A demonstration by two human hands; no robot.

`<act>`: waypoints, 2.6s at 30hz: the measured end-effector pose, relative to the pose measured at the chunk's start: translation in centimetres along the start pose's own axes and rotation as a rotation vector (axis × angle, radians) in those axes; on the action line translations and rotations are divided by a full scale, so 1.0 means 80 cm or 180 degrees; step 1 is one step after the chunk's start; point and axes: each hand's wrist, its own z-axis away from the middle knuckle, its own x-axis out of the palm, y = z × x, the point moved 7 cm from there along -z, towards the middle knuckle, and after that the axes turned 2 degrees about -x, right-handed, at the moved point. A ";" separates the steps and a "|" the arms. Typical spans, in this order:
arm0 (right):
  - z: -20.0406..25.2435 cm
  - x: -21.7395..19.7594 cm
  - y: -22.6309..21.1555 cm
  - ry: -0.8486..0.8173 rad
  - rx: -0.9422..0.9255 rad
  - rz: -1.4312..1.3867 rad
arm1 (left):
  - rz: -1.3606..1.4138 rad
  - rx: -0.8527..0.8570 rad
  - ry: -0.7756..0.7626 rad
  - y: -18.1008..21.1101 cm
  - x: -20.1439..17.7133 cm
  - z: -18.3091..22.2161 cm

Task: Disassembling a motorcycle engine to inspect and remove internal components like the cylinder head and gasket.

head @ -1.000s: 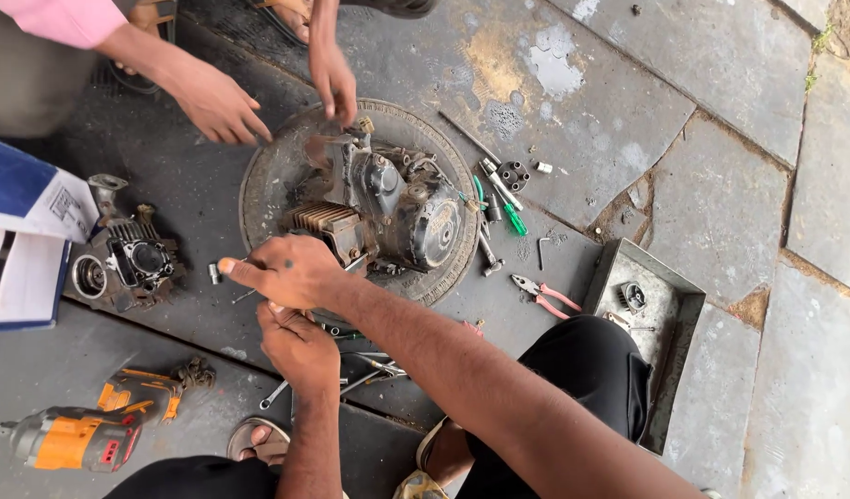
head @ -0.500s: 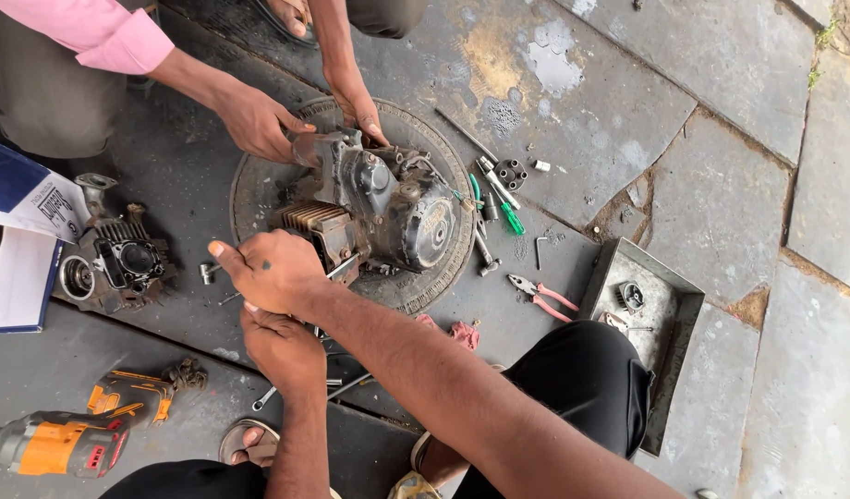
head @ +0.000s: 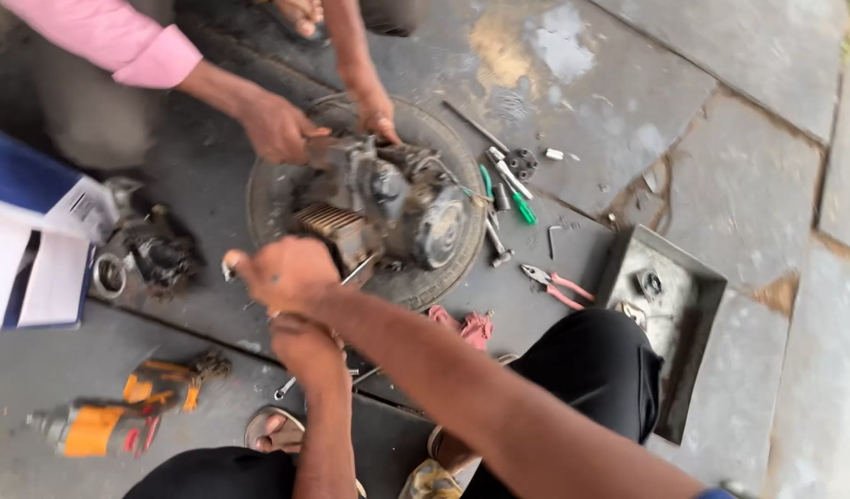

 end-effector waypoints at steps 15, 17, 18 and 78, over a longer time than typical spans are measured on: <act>0.147 0.047 0.123 0.0755 0.0433 -0.3239 | -0.0706 -0.0553 -0.0188 0.028 -0.005 0.004; 0.145 0.050 0.115 0.0241 0.1144 -0.3829 | -0.1111 -0.0225 -0.0260 0.015 -0.024 -0.012; 0.146 0.059 0.111 -0.0305 0.1821 -0.4355 | -0.1473 0.0128 -0.0341 0.014 -0.026 -0.023; 0.188 0.035 0.124 -0.0986 0.1668 -0.3658 | -0.2521 0.1009 -0.0778 0.055 -0.033 -0.020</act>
